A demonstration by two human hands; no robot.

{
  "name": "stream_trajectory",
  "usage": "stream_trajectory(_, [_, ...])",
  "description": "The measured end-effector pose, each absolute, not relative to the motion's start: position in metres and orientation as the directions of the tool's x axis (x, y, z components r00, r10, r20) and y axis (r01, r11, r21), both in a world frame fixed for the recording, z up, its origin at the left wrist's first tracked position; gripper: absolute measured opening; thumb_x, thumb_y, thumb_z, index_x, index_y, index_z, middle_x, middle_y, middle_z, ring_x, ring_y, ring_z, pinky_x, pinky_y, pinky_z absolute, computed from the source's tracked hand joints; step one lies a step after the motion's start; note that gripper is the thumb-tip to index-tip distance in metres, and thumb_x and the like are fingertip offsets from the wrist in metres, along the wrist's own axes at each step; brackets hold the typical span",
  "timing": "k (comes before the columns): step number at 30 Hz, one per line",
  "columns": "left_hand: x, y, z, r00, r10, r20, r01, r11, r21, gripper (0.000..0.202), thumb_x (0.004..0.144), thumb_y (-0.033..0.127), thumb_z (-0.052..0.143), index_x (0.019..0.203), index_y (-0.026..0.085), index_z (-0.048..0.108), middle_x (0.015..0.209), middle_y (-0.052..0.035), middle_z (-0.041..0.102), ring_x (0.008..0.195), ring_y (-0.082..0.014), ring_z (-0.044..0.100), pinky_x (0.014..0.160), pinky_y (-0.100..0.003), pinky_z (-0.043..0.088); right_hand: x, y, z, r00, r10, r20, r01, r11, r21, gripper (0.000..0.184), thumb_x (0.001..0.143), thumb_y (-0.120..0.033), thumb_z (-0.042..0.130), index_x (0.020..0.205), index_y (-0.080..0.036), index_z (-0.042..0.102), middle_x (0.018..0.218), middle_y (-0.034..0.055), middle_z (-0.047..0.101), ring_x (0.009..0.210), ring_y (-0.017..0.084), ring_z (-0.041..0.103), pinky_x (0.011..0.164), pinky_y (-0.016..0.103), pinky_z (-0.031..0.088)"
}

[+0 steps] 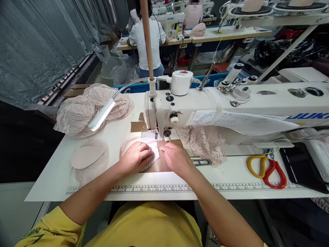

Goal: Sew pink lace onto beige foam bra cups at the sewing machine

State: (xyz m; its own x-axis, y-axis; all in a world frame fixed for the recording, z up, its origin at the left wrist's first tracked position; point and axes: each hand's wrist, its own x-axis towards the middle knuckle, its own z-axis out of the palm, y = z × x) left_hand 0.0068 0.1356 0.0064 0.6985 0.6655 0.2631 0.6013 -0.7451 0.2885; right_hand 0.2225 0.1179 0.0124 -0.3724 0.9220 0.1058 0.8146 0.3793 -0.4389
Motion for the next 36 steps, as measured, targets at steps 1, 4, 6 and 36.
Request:
stream_trajectory(1, [0.006, 0.135, 0.006, 0.701, 0.662, 0.266, 0.597, -0.748, 0.289, 0.024, 0.092, 0.024, 0.044, 0.094, 0.017, 0.067, 0.089, -0.0081, 0.062, 0.083, -0.0195, 0.053, 0.078, -0.035, 0.043, 0.224, 0.115, 0.015, -0.399, 0.913, 0.080, 0.812, 0.393, -0.432, 0.035, 0.087, -0.009, 0.039, 0.103, -0.020, 0.068, 0.096, 0.0059, 0.066, 0.085, 0.017, 0.060, 0.071, 0.025, 0.045])
stream_trajectory(4, [0.004, 0.135, 0.007, 0.708, 0.656, 0.262, 0.590, -0.753, 0.290, 0.024, 0.092, 0.023, 0.044, 0.096, 0.017, 0.068, 0.090, -0.0083, 0.062, 0.083, -0.0198, 0.052, 0.078, -0.035, 0.042, 0.226, 0.106, 0.021, -0.469, 0.882, 0.039, 0.800, 0.444, -0.403, 0.035, 0.087, -0.008, 0.040, 0.104, -0.021, 0.067, 0.088, 0.0046, 0.063, 0.079, 0.016, 0.057, 0.067, 0.025, 0.042])
stream_trajectory(6, [0.004, 0.135, 0.007, 0.709, 0.654, 0.262, 0.589, -0.754, 0.289, 0.025, 0.092, 0.024, 0.044, 0.096, 0.017, 0.068, 0.090, -0.0084, 0.062, 0.083, -0.0198, 0.052, 0.078, -0.035, 0.042, 0.226, 0.101, 0.021, -0.496, 0.867, 0.045, 0.799, 0.476, -0.367, 0.036, 0.085, -0.005, 0.041, 0.105, -0.021, 0.067, 0.085, 0.0042, 0.062, 0.077, 0.016, 0.053, 0.067, 0.025, 0.040])
stream_trajectory(36, [0.000, 0.155, 0.009, 0.813, 0.561, 0.156, 0.548, -0.827, 0.123, 0.044, 0.083, 0.013, 0.045, 0.124, 0.013, 0.060, 0.132, -0.0091, 0.057, 0.086, -0.0243, 0.052, 0.076, -0.039, 0.045, 0.215, 0.108, 0.016, -0.570, 0.821, -0.015, 0.813, 0.562, -0.151, 0.038, 0.080, -0.001, 0.042, 0.106, -0.019, 0.064, 0.084, 0.0051, 0.056, 0.075, 0.018, 0.043, 0.065, 0.028, 0.031])
